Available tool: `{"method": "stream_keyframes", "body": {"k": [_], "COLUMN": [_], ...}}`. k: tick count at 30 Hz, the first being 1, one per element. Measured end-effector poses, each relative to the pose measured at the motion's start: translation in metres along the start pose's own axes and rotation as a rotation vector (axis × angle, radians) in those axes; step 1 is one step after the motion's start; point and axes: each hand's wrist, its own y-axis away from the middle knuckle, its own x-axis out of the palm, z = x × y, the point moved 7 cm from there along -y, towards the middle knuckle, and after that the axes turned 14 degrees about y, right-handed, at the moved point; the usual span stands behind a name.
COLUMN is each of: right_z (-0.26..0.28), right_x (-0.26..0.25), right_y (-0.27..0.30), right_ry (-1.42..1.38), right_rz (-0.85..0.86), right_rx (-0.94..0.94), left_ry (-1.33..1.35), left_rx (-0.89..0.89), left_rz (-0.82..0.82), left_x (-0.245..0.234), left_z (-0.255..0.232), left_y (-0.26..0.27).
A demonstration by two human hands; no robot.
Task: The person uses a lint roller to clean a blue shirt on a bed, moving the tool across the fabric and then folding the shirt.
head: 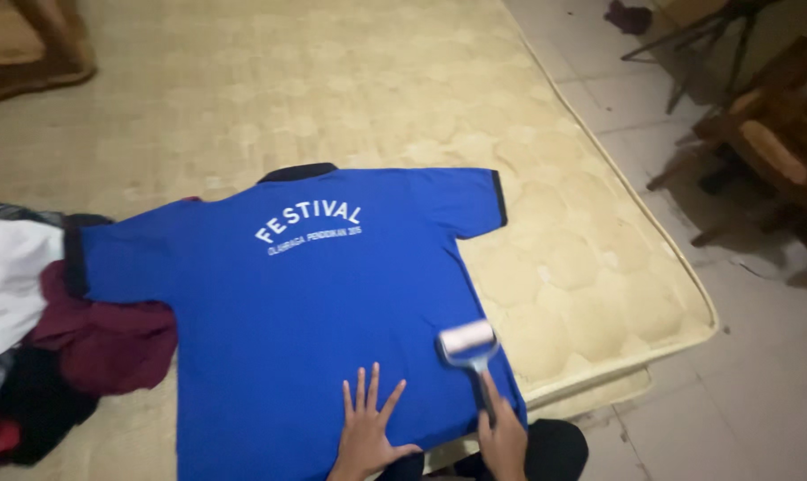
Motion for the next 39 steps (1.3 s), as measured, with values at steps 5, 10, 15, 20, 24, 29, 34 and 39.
{"method": "stream_keyframes", "body": {"k": [5, 10, 15, 20, 24, 29, 34, 39], "right_z": [-0.047, 0.028, 0.095, 0.127, 0.111, 0.047, -0.013, -0.039], "right_x": [-0.007, -0.021, 0.024, 0.063, 0.055, 0.019, -0.022, -0.022], "right_y": [0.060, 0.010, -0.116, -0.190, -0.168, -0.061, 0.060, 0.103], "right_ry": [0.054, -0.136, -0.025, 0.110, 0.069, 0.141, 0.086, 0.111], "right_rz": [0.105, -0.001, 0.005, 0.046, 0.002, -0.020, -0.142, -0.116], "right_rx": [0.208, 0.109, -0.020, -0.094, -0.112, -0.072, -0.035, 0.095], "left_ry": [0.013, -0.003, -0.027, -0.036, -0.019, -0.026, -0.063, -0.077], "left_rx": [-0.028, -0.020, -0.090, -0.099, -0.125, -0.147, -0.186, -0.161], "left_rz": [-0.004, -0.012, 0.067, 0.069, 0.109, 0.138, 0.205, 0.176], "left_x": [0.001, 0.004, 0.009, 0.006, 0.005, 0.011, 0.023, 0.029], "left_z": [-0.002, -0.003, -0.004, -0.011, -0.007, 0.000, 0.012, 0.016], "left_y": [0.001, 0.005, 0.007, 0.011, 0.009, 0.005, 0.002, 0.004]}}
